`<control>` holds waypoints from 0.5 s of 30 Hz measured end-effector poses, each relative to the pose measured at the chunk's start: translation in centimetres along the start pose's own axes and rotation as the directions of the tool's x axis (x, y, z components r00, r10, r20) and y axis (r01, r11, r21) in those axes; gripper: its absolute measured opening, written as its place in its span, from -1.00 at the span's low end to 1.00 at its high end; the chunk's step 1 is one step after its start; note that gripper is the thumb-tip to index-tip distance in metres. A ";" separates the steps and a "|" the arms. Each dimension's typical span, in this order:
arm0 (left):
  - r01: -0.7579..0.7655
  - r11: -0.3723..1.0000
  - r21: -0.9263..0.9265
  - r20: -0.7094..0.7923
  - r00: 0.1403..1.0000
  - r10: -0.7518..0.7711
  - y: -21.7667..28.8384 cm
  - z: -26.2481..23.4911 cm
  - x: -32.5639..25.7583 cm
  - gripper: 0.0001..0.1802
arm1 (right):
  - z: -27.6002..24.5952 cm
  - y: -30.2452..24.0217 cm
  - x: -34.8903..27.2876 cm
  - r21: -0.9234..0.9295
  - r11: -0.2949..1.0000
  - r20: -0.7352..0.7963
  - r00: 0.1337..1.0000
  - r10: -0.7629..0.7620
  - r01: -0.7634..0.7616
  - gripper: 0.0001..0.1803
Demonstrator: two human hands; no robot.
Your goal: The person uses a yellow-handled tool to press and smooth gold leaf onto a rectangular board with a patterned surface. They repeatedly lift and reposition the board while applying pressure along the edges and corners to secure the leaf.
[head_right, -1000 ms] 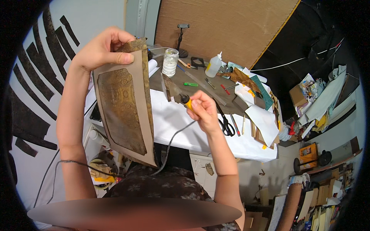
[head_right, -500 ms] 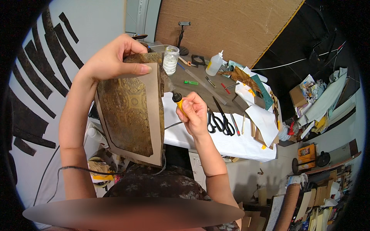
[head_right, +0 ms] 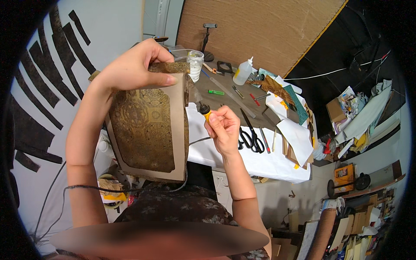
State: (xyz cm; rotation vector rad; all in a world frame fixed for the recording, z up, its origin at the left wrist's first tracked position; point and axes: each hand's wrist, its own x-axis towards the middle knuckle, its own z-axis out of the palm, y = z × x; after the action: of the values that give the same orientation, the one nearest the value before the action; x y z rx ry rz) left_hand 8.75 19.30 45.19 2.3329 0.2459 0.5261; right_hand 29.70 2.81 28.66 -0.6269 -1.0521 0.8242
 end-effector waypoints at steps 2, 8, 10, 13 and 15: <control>0.011 0.998 0.057 -0.008 1.000 -0.010 0.2 0.0 0.0 -0.76 | 0.0 0.1 -0.1 0.015 1.000 0.002 1.000 0.004 -0.004 -0.86; 0.031 0.999 0.007 -0.012 0.999 -0.031 -0.1 0.4 -0.1 -0.80 | -0.2 0.1 -0.1 -0.022 1.000 0.006 1.000 -0.018 0.018 -0.85; 0.013 0.999 0.039 -0.005 1.000 -0.013 0.0 0.3 -0.2 -0.81 | -0.2 0.2 -0.3 -0.049 0.998 -0.005 0.999 -0.035 0.035 -0.85; 0.016 0.997 0.078 -0.015 1.000 -0.015 0.1 0.2 -0.3 -0.82 | -0.1 0.1 -0.6 -0.141 0.987 -0.026 0.996 -0.080 0.075 -0.86; 0.036 0.995 0.095 -0.021 0.999 -0.034 0.1 0.2 -0.4 -0.83 | 0.0 0.0 -0.7 -0.243 0.965 -0.041 0.993 -0.109 0.096 -0.86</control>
State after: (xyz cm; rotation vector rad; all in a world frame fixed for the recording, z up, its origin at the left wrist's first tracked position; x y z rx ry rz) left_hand 8.50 18.99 45.00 2.4120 0.3267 0.5301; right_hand 29.50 2.21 28.33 -0.7884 -1.1354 0.5903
